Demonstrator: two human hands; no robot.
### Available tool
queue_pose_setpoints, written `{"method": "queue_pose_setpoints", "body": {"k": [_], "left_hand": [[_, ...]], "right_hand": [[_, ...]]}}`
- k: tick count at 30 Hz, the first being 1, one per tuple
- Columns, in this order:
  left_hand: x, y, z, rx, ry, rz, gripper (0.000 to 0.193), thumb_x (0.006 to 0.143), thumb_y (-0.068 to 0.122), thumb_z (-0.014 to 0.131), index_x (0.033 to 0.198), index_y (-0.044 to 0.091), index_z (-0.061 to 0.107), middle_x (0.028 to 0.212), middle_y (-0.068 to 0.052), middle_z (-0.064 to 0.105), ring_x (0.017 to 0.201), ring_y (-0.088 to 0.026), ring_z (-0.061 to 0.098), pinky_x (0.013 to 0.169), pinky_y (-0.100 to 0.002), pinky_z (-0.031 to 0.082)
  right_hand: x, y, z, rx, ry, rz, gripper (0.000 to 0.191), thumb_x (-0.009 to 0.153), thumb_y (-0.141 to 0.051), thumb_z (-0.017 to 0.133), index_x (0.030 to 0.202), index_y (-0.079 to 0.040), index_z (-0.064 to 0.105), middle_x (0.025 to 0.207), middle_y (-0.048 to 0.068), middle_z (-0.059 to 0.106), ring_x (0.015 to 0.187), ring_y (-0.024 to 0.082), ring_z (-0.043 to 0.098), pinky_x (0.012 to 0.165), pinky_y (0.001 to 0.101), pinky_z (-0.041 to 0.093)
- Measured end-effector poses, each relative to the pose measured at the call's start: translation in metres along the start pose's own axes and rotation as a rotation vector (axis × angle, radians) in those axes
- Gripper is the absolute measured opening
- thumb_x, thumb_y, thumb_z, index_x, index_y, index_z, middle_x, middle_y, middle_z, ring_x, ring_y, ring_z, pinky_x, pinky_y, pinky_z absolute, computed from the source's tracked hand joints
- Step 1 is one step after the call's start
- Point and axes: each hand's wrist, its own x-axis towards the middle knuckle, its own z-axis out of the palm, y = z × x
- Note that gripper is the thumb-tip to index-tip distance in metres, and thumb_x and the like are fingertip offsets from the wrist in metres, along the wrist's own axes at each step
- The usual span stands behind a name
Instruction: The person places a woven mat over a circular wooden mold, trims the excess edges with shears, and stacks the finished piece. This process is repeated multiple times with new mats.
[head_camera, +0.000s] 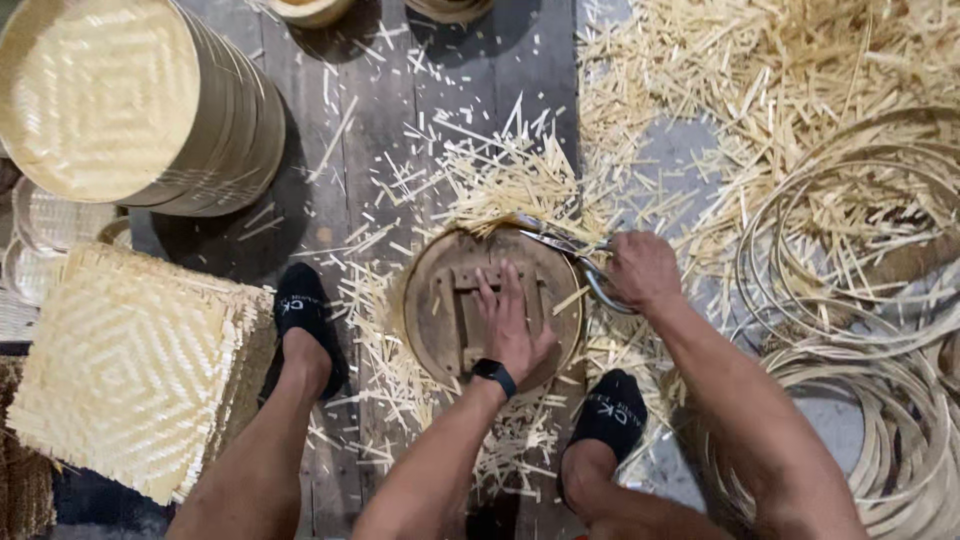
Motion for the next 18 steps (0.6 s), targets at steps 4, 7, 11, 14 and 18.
{"method": "queue_pose_setpoints", "body": {"k": [4,7,11,14,18], "left_hand": [[-0.005,-0.015,-0.012,0.028,-0.128,0.086,0.126,0.067,0.023,0.081,0.164,0.012,0.002,0.172,-0.017,0.014,0.157,-0.049,-0.004,0.126,-0.065,0.005],[-0.005,-0.015,-0.015,0.017,-0.161,0.096,0.128,0.065,0.021,0.083,0.164,0.013,0.002,0.172,-0.016,0.016,0.158,-0.048,-0.005,0.126,-0.065,0.005],[-0.001,-0.013,-0.017,-0.004,-0.179,0.105,0.131,0.065,0.020,0.085,0.163,0.011,0.000,0.170,-0.018,0.017,0.156,-0.047,-0.007,0.124,-0.065,0.003],[0.000,-0.020,-0.028,0.095,-0.278,0.077,0.132,0.061,0.020,0.086,0.161,0.012,0.000,0.169,-0.017,0.016,0.155,-0.043,-0.005,0.123,-0.065,0.001],[-0.004,-0.030,-0.045,0.039,-0.409,0.294,0.129,0.062,0.019,0.086,0.164,0.021,0.008,0.171,-0.007,0.024,0.159,-0.040,-0.001,0.129,-0.060,0.004]], "right_hand": [[-0.018,0.012,-0.018,-0.024,-0.123,0.074,0.034,0.088,-0.035,0.065,0.104,-0.006,0.065,0.096,0.016,0.064,0.090,0.031,0.064,0.078,0.0463,0.055],[-0.014,0.000,-0.031,0.053,-0.370,0.216,0.053,0.099,-0.055,0.056,0.103,-0.002,0.062,0.085,0.014,0.061,0.076,0.026,0.061,0.069,0.0420,0.058],[0.016,-0.027,-0.032,-0.078,-0.137,0.030,0.050,0.088,-0.053,0.065,0.098,-0.004,0.067,0.084,0.013,0.060,0.076,0.024,0.057,0.073,0.0402,0.055],[0.012,-0.018,-0.031,-0.009,-0.282,0.102,0.042,0.095,-0.046,0.060,0.109,-0.007,0.067,0.084,0.012,0.061,0.075,0.025,0.059,0.068,0.0425,0.057],[-0.016,0.008,-0.033,0.008,-0.221,0.079,0.041,0.094,-0.046,0.061,0.108,-0.008,0.068,0.090,0.013,0.063,0.083,0.026,0.061,0.074,0.0454,0.057]]}}
